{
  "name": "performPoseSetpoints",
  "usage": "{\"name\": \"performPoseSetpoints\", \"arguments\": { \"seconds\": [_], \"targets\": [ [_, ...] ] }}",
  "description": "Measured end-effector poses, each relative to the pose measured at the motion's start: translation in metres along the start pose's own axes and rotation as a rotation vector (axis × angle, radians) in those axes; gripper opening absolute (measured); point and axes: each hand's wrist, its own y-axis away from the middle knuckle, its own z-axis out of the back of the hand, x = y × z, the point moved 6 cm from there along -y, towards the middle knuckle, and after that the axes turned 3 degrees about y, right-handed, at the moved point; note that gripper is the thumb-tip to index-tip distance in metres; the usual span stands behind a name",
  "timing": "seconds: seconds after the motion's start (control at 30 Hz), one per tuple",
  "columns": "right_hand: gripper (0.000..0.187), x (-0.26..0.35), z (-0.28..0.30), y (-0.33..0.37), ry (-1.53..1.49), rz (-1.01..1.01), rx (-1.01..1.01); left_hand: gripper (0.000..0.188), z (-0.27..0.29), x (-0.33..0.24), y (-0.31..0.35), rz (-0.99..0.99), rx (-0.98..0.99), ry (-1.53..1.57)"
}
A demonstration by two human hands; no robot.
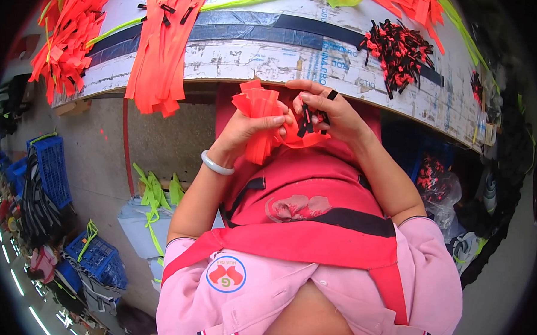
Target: Assemble red plastic fringe strips into bundles using black clips.
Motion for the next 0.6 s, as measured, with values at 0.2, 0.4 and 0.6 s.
{"name": "performPoseSetpoints", "arguments": {
  "seconds": [0.2, 0.4, 0.6],
  "targets": [
    [0.029, -0.002, -0.006, 0.001, 0.068, -0.011, 0.019, 0.017, -0.002, -0.001, -0.001, -0.063, 0.079, 0.014],
    [0.025, -0.003, -0.005, 0.004, 0.22, -0.05, -0.064, 0.017, 0.001, -0.003, 0.0, -0.088, 0.011, -0.081],
    [0.021, 0.011, -0.017, 0.013, 0.345, 0.029, -0.152, 0.01, -0.005, -0.008, 0.004, -0.163, -0.164, -0.286]
  ]
}}
